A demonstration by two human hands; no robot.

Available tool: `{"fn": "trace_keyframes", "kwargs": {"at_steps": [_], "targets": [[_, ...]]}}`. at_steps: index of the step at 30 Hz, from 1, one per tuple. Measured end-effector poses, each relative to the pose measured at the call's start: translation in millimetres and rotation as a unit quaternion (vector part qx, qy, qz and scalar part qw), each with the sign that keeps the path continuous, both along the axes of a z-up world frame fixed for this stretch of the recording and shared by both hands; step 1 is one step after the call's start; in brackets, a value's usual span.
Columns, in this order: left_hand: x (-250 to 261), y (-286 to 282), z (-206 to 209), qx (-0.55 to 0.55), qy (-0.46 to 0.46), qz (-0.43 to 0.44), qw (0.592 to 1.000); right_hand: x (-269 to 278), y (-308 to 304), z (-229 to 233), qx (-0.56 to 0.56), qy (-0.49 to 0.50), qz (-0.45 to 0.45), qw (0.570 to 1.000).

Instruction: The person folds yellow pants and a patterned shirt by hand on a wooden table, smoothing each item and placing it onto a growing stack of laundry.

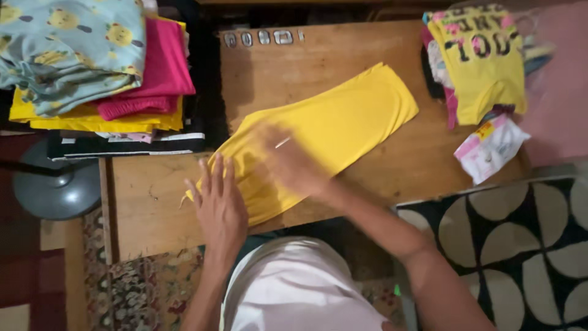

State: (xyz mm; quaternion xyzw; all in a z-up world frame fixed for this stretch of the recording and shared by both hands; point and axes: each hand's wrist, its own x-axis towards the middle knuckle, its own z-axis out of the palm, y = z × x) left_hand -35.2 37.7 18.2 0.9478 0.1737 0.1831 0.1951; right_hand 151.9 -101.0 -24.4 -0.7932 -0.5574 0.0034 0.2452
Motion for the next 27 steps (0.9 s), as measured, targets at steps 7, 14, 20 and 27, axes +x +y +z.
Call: {"fn": "trace_keyframes", "kwargs": {"at_steps": [7, 14, 20, 27], "targets": [[-5, 9, -8, 0.045, 0.016, 0.031, 0.998, -1, 5, 31, -0.033, 0.003, 0.002, 0.999], [-4, 15, -12, 0.055, 0.040, 0.046, 0.997, 175, -111, 16, -0.085, -0.077, -0.194, 0.974], [6, 36, -3, -0.024, 0.060, 0.094, 0.993, 233, -162, 45, -0.196, -0.047, -0.205, 0.958], [22, 56, 43, -0.249, 0.079, 0.039, 0.964, 240, -150, 69, -0.124, -0.006, -0.178, 0.976]]}}
